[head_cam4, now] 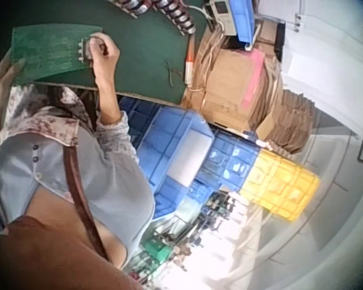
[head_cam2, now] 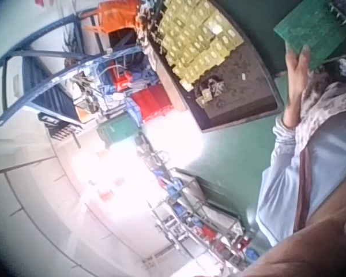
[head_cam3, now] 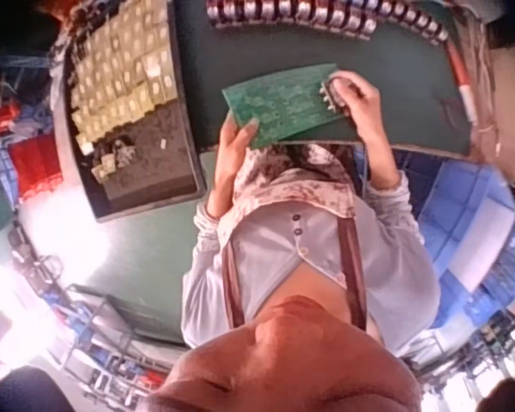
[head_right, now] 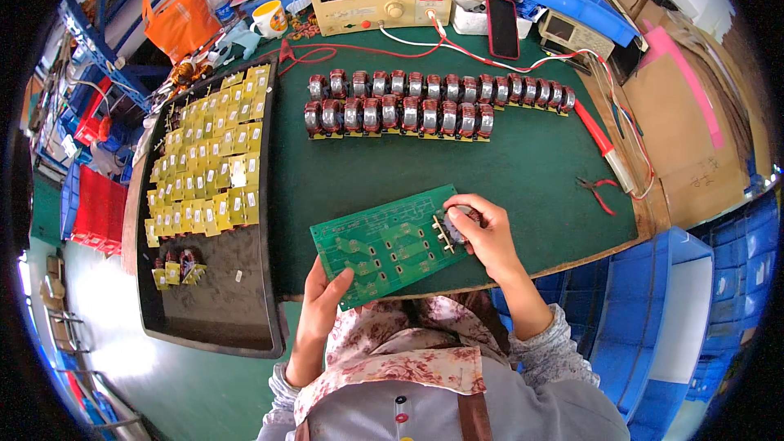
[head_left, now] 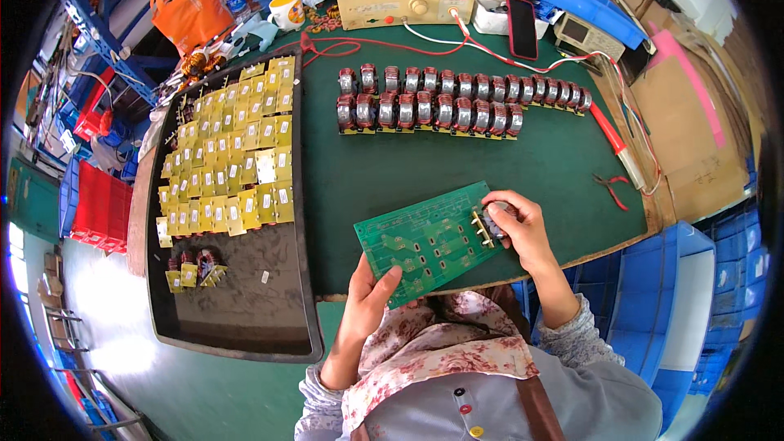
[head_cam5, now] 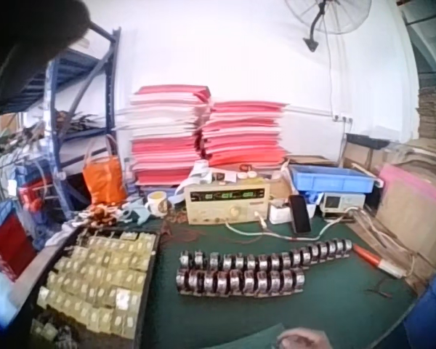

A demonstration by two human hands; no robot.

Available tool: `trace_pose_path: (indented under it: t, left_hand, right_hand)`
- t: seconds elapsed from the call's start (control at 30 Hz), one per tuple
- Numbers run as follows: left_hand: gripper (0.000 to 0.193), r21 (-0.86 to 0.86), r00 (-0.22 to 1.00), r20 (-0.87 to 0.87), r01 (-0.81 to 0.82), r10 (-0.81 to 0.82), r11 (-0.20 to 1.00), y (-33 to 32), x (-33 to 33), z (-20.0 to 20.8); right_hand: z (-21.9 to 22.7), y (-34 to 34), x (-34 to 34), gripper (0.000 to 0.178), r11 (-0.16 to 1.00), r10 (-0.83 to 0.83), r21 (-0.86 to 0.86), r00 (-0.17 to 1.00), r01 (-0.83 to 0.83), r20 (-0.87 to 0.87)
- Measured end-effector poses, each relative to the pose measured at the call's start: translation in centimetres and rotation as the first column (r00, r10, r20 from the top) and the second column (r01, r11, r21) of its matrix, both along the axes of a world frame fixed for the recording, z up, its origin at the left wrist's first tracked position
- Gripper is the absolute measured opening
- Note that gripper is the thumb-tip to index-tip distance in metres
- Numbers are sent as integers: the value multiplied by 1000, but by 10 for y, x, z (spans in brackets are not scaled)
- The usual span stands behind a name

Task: The person manually inserts electronic components into printed circuit boards by hand at an assembly workstation.

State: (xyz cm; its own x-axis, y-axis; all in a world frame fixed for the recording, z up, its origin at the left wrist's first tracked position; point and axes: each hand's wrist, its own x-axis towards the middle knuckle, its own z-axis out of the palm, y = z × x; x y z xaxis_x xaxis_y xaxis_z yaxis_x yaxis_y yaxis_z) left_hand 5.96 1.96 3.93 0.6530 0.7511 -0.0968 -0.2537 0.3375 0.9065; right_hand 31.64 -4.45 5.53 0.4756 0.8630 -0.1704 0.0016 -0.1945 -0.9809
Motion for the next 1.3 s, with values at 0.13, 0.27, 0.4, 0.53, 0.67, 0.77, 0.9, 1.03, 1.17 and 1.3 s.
trace_pose_path:
  t: [0.13, 0.27, 0.4, 0.53, 0.67, 0.77, 0.9, 1.03, 1.17, 1.3]
  left_hand:
    - [40, -62, 1000, -4, -13, 13, 998, -1, 1, 8]
    - [40, -8, 1000, -14, -1, 1, 1000, -5, 3, 12]
    - [39, -30, 997, -70, 38, -40, 999, -6, -1, 20]
    - [40, -46, 999, -44, -3, 1, 999, -13, 1, 17]
    - [41, -41, 999, -40, 20, -22, 999, -14, 1, 18]
    - [41, -28, 999, -41, 33, -34, 999, -11, -2, 11]
    - [41, -54, 999, -48, 9, -11, 998, -13, 0, 19]
    - [35, 34, 995, -80, -53, 55, 998, -14, 9, 21]
    - [37, 31, 1000, -6, -18, 18, 999, -5, 6, 14]
    - [32, 6, 993, -109, -38, 38, 999, 2, 0, 0]
  right_hand:
    - [1, 0, 2, 13, 1000, 15, -6, 997, -14, 70]
    - [3, 6, -15, 18, 979, -31, 178, 800, -95, 600]
    - [17, 8, -34, 16, 990, -20, 94, 546, -107, 837]
    - [10, 7, -18, 18, 969, 83, 103, 688, -225, 721]
    - [11, -4, -38, 24, 995, 65, -21, 460, -101, 886]
    - [7, 5, -24, 27, 956, 85, 122, 646, -268, 758]
    - [8, -5, 10, 55, 845, 437, 221, 867, -487, 240]
    - [-24, -11, 8, 73, 866, 351, 248, 881, -434, 317]
    - [-25, -11, 13, 70, 880, 350, 320, 935, -351, 63]
    - [11, 12, 44, 65, 870, -126, 474, 991, 135, -50]
